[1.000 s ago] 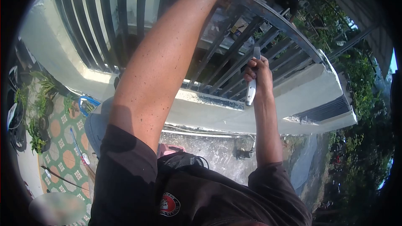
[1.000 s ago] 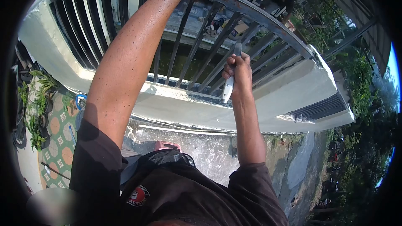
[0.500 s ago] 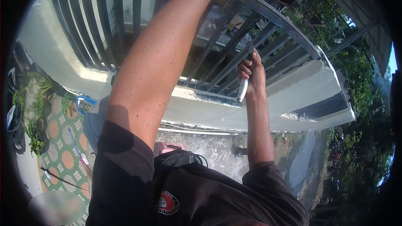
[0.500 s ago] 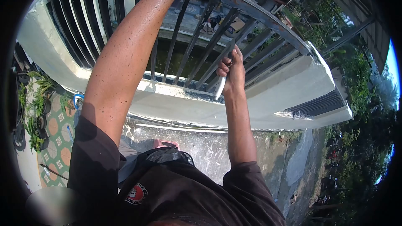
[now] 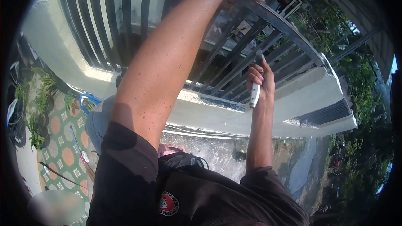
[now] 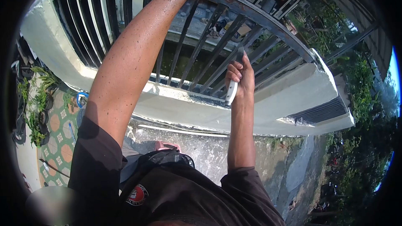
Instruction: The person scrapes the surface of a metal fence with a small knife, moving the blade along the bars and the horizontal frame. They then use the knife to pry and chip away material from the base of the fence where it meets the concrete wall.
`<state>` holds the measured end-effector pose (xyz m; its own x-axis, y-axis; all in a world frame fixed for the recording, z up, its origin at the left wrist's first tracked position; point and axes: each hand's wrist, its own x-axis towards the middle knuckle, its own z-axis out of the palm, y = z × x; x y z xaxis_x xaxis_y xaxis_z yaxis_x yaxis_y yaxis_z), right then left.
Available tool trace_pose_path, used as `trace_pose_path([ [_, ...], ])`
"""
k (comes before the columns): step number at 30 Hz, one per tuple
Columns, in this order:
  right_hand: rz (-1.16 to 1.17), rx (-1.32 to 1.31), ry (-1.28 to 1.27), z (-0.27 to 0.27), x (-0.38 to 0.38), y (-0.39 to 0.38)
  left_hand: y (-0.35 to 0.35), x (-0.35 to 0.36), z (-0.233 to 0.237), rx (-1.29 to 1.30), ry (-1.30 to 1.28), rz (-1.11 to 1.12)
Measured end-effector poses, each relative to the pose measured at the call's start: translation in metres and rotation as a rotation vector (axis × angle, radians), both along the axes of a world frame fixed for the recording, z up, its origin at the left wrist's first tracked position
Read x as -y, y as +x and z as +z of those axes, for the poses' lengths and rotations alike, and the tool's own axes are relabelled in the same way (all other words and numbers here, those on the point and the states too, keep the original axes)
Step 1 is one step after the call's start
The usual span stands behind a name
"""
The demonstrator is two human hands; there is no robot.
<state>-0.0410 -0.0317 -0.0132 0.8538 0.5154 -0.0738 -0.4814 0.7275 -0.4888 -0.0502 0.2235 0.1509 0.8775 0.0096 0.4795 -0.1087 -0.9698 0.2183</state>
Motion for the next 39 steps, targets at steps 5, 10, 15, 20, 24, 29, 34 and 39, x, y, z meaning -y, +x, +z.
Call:
trace_pose_path([
  [5,-0.007,-0.064,0.043,0.003,0.003,0.003,0.007,0.002,-0.005,-0.077,-0.032,-0.052],
  [10,-0.011,0.073,-0.027,-0.001,-0.002,0.004,0.002,0.003,0.0,-0.023,0.01,0.008],
  [15,-0.039,0.015,-0.012,0.015,0.0,0.002,0.0,0.005,0.002,-0.068,0.013,-0.007],
  [20,-0.04,0.065,-0.034,0.018,-0.003,0.0,-0.007,0.002,0.002,-0.016,-0.02,0.039],
  [24,0.046,-0.018,0.055,0.017,0.005,0.004,-0.003,0.006,0.005,-0.084,-0.058,0.022],
  [29,0.066,-0.045,0.107,0.02,-0.001,0.002,-0.003,0.005,0.004,-0.078,-0.051,0.042],
  [34,0.003,0.082,0.004,-0.009,-0.002,0.01,-0.01,0.008,0.0,0.043,-0.022,0.101],
  [39,0.046,0.049,0.082,0.027,0.003,0.0,0.004,-0.001,0.002,-0.137,-0.068,-0.064],
])
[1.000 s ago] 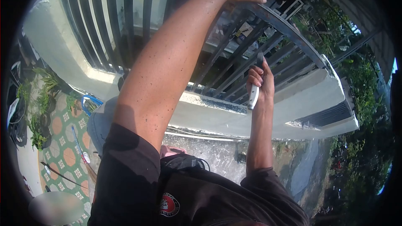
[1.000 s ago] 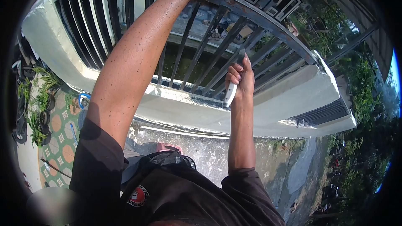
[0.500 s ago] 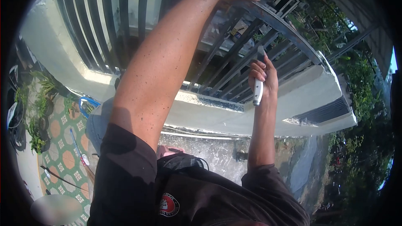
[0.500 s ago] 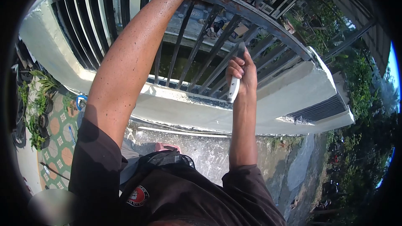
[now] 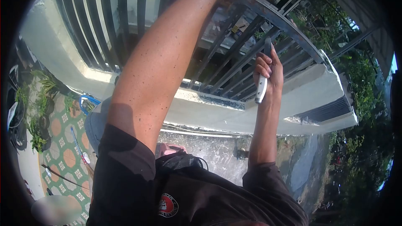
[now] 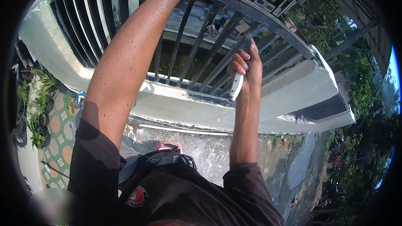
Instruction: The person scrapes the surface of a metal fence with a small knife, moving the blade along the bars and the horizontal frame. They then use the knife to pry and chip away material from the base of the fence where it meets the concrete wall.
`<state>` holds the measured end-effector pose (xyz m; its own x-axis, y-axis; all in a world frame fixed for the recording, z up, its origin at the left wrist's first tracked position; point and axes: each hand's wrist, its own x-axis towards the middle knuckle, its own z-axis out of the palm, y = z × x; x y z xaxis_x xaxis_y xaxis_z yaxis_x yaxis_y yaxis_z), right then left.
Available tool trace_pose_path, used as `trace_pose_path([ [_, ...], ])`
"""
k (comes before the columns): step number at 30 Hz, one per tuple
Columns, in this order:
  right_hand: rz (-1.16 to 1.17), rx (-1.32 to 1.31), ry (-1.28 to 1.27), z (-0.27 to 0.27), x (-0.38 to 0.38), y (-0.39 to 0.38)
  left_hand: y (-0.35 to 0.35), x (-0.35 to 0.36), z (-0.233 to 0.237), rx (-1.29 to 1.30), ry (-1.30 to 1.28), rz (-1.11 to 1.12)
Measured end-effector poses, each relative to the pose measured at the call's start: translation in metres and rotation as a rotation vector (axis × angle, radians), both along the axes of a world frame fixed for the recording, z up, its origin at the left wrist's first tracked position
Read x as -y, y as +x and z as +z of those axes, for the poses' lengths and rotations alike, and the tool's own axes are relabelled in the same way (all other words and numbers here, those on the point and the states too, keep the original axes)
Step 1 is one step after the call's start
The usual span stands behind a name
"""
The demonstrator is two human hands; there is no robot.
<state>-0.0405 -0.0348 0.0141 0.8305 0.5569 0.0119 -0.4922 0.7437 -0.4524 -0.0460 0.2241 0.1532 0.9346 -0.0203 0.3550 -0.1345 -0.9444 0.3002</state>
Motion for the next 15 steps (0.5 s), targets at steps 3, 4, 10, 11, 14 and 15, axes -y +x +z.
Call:
trace_pose_path([
  [3,-0.071,-0.122,-0.099,-0.035,-0.009,0.004,-0.005,0.007,0.0,0.099,0.027,0.178],
  [4,-0.063,-0.067,-0.111,-0.037,-0.007,0.01,-0.006,0.007,-0.003,0.163,0.082,0.181],
  [10,0.02,-0.023,-0.039,-0.004,-0.003,0.003,-0.005,0.004,-0.003,0.058,0.063,0.035],
  [11,-0.084,0.044,-0.132,-0.008,-0.009,0.003,-0.006,0.003,-0.001,0.095,0.053,0.07],
  [14,-0.036,0.035,-0.081,0.01,-0.008,0.011,-0.004,0.004,0.001,0.126,0.074,0.107],
  [15,-0.02,0.027,-0.041,0.019,-0.006,0.011,-0.003,0.005,0.0,0.067,0.065,0.115],
])
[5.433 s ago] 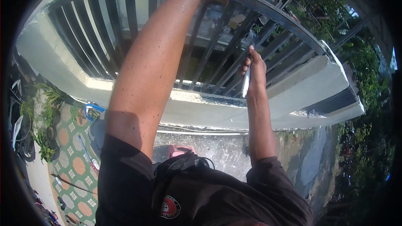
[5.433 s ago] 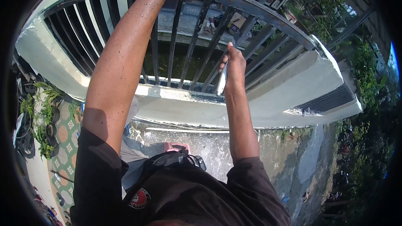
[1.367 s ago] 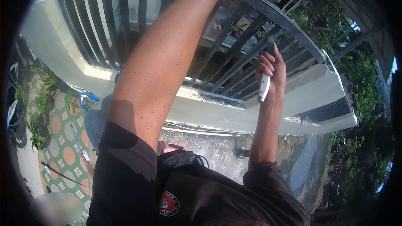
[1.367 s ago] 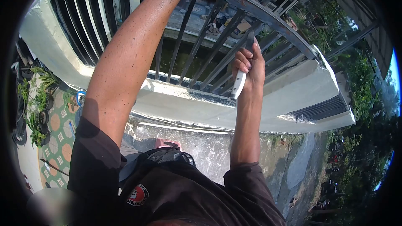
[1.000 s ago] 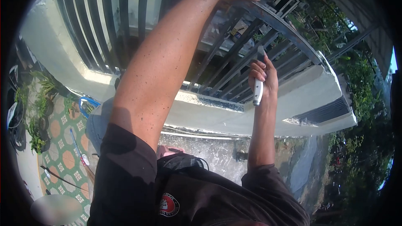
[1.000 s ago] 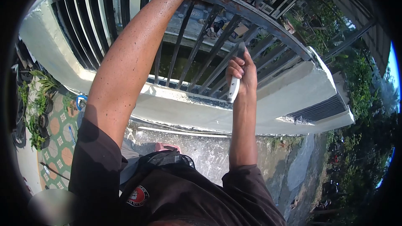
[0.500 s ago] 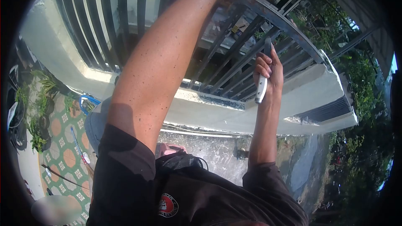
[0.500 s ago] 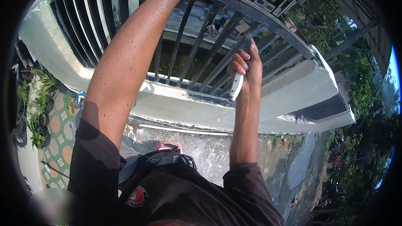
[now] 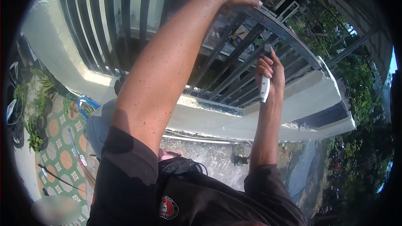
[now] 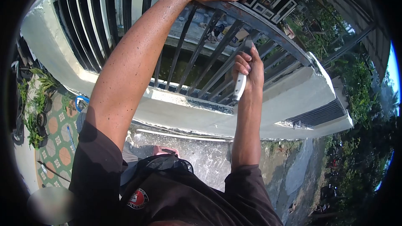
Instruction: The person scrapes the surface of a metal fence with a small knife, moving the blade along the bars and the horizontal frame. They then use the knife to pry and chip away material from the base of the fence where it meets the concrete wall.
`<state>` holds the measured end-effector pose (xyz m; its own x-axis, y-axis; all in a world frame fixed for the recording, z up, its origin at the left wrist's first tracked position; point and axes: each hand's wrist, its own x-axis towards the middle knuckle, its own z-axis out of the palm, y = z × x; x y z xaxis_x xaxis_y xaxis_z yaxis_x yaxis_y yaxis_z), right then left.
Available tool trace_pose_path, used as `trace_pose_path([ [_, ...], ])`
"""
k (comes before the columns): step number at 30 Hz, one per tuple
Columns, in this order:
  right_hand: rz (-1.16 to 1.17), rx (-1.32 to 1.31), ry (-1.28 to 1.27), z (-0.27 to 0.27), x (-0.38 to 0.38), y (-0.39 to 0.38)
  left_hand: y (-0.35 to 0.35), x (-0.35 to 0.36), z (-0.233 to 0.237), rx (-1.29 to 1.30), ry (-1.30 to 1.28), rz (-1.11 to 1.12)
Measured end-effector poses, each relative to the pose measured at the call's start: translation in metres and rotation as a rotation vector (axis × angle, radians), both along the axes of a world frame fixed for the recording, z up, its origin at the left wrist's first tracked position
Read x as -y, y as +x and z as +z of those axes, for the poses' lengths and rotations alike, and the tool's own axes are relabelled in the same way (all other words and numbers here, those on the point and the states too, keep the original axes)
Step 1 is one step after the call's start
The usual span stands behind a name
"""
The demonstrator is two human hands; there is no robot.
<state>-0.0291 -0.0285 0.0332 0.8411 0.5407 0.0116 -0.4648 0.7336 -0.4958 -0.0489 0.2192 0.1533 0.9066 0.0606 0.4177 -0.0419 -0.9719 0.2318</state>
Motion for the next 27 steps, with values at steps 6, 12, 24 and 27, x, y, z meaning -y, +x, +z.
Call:
trace_pose_path([
  [6,-0.06,-0.19,-0.026,-0.045,-0.009,0.006,-0.011,0.001,0.001,0.108,-0.01,-0.01],
  [12,-0.105,-0.022,0.05,0.016,-0.012,-0.009,0.029,0.008,-0.016,-0.018,-0.061,0.098],
  [24,-0.052,-0.084,0.017,0.001,-0.009,0.002,0.037,0.004,-0.018,0.002,0.026,0.173],
  [27,-0.067,-0.209,-0.007,-0.004,-0.015,0.011,0.01,0.001,-0.006,0.08,0.005,0.039],
])
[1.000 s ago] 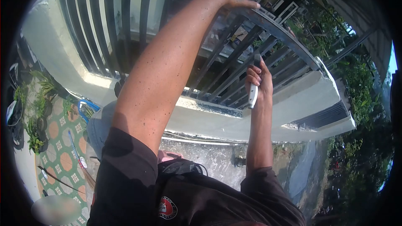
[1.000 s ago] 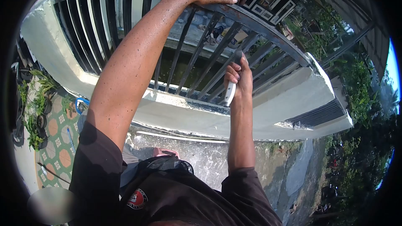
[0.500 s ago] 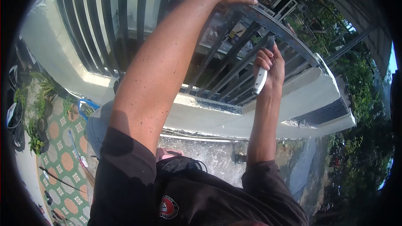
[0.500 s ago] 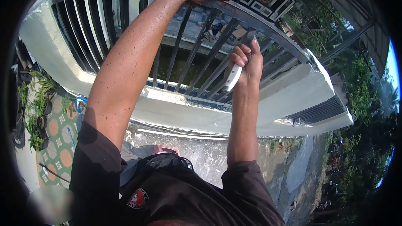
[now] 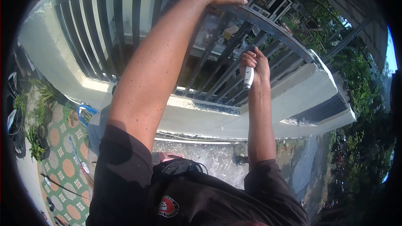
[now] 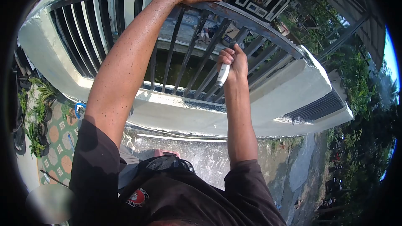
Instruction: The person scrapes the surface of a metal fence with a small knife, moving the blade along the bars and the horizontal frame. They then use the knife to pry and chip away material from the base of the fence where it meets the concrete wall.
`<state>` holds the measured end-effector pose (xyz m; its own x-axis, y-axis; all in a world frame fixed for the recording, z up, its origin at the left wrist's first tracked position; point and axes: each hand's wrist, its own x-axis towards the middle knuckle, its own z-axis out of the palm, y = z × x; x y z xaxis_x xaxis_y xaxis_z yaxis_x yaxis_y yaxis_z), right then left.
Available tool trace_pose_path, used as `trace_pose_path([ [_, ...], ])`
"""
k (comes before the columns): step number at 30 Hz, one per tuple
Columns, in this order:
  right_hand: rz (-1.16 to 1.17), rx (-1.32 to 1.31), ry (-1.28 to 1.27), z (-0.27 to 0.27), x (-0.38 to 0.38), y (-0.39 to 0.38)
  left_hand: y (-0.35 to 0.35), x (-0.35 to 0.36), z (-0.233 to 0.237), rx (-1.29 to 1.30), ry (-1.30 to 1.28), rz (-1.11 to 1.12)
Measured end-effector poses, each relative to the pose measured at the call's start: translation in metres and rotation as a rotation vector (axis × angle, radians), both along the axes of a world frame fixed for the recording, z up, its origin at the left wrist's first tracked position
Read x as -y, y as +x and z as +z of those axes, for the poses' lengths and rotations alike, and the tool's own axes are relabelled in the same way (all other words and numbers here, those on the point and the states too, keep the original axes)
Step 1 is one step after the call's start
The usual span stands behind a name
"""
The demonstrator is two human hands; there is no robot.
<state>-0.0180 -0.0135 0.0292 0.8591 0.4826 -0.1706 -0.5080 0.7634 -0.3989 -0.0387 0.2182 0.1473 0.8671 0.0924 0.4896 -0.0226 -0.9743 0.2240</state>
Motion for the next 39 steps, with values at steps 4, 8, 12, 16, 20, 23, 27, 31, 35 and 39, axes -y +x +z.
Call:
trace_pose_path([
  [4,0.1,0.002,0.11,0.022,-0.004,0.013,-0.001,-0.002,-0.001,-0.025,-0.021,-0.092],
  [8,-0.006,-0.009,0.048,-0.023,-0.01,0.031,0.027,0.0,-0.014,0.03,0.003,0.062],
  [12,0.085,0.03,0.272,0.045,-0.01,0.001,0.03,0.0,-0.016,0.008,-0.049,0.031],
  [16,0.004,-0.017,0.131,-0.008,-0.01,0.006,0.01,0.007,-0.004,-0.078,0.022,0.129],
  [20,0.065,0.043,0.271,0.02,-0.007,0.004,0.012,0.009,-0.007,-0.106,-0.004,0.123],
  [23,0.06,0.098,0.28,0.03,-0.011,0.003,0.02,0.007,-0.008,-0.186,0.0,0.061],
  [27,0.052,-0.05,0.175,-0.009,-0.008,0.002,0.024,0.001,-0.012,-0.002,0.011,0.094],
  [31,0.12,0.052,0.317,0.037,-0.001,-0.012,-0.011,-0.003,-0.001,0.044,-0.109,-0.158],
  [35,0.165,0.003,0.239,-0.005,0.006,0.003,0.003,-0.004,-0.004,0.063,-0.015,-0.034],
  [39,0.202,0.051,0.306,0.027,0.01,-0.001,0.019,-0.006,0.013,-0.425,-0.181,-0.079],
])
